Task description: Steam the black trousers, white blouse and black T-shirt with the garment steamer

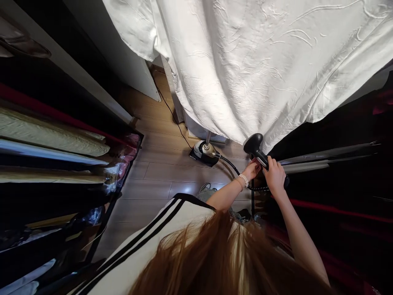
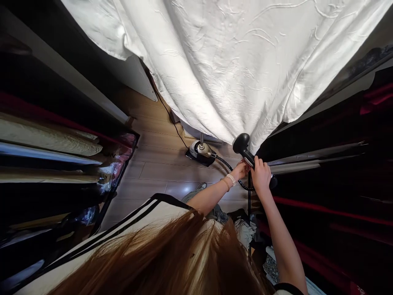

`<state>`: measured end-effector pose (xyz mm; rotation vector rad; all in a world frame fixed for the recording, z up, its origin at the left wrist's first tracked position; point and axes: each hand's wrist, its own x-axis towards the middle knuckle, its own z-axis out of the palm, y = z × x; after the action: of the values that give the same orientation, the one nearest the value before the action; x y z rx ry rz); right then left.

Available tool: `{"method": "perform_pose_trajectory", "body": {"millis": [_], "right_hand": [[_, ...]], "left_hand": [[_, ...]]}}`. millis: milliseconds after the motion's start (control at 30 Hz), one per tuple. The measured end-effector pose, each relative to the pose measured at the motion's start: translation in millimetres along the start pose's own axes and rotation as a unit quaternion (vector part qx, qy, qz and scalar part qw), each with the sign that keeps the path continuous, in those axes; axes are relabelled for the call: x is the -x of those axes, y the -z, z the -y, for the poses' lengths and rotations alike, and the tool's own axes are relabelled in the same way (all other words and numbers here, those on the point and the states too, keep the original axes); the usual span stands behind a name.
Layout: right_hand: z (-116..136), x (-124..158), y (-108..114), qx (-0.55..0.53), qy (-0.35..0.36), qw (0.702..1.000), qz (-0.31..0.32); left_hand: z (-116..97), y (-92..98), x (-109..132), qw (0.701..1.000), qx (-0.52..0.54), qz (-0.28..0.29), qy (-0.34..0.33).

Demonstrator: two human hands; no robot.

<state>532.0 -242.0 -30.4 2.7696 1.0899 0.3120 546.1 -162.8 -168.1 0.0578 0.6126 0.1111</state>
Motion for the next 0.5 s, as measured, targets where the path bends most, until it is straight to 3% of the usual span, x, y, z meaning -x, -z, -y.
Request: {"method": "perform_pose_trajectory", "body": {"millis": [500], "right_hand": [[17.2,-28.6,-2.2,0.032,-0.025,0.999,0.016]], "left_hand": [[10.1,-12.2,10.5,0.998,-0.039,0.035,-0.026]]}}
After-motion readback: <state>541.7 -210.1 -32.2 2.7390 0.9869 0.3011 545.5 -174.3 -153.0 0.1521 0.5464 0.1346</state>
